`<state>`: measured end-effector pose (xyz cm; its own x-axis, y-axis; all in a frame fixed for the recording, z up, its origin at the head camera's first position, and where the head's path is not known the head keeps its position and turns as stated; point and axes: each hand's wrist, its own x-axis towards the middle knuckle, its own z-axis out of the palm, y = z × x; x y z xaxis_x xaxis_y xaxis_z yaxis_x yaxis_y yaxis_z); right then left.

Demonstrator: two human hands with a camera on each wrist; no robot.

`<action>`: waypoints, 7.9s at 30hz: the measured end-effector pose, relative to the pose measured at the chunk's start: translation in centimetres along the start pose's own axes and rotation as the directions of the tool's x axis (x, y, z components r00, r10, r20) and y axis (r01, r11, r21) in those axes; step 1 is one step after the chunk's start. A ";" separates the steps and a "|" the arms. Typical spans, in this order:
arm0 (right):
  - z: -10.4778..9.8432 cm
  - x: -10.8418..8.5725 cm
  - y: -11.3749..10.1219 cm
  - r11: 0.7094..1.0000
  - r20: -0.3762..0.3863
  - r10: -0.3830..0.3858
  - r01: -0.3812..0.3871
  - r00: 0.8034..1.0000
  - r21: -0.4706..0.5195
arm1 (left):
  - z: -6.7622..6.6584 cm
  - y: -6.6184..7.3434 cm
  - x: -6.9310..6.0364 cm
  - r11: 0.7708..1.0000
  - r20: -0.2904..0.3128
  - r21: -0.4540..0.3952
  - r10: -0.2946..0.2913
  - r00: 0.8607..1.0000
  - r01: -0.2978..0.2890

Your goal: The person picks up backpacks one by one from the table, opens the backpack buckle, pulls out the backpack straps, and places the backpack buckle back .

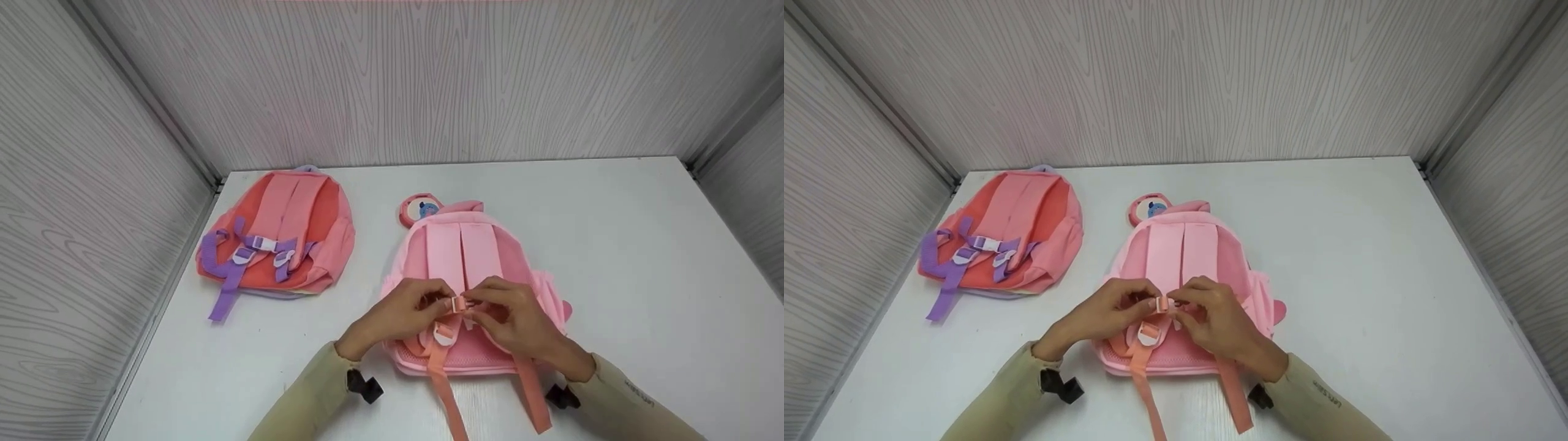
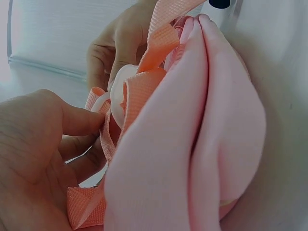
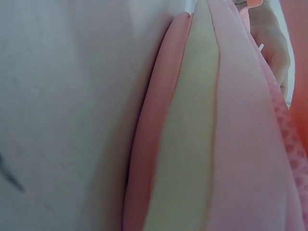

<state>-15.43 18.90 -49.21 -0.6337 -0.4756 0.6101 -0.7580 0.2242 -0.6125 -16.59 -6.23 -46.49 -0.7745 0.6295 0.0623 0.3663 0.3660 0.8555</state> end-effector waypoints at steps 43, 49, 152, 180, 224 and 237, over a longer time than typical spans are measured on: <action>-0.3 0.0 -0.1 1.000 -0.001 0.020 -0.020 1.000 0.006 | -0.9 -0.3 -0.4 0.997 0.016 0.029 -0.066 0.998 0.065; -0.4 0.0 -0.1 0.999 0.002 0.042 -0.042 0.999 -0.013 | -0.9 -0.4 -0.2 0.999 0.004 0.021 -0.042 0.999 0.042; 0.0 0.0 0.0 0.999 -0.014 -0.027 0.026 1.000 -0.022 | -0.2 -0.3 -0.3 1.000 -0.054 0.020 0.007 0.999 -0.006; 0.0 0.1 0.0 0.999 -0.031 -0.026 0.025 0.999 -0.030 | -0.3 -0.1 -0.3 0.999 -0.064 0.030 -0.014 0.998 0.016; 0.0 -0.1 0.1 0.999 -0.008 0.012 -0.012 1.000 -0.030 | 0.4 0.3 -0.2 0.999 -0.096 -0.005 -0.049 0.994 0.049; 0.0 -0.1 0.2 0.999 0.001 0.001 -0.001 1.000 -0.038 | 0.2 0.4 -0.4 1.000 -0.068 -0.012 0.014 0.998 -0.015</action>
<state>-15.54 19.02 -49.42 -0.6344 -0.4762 0.6089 -0.7627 0.2573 -0.5934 -15.99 -6.15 -46.26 -0.8025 0.5866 0.1093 0.3717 0.3482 0.8606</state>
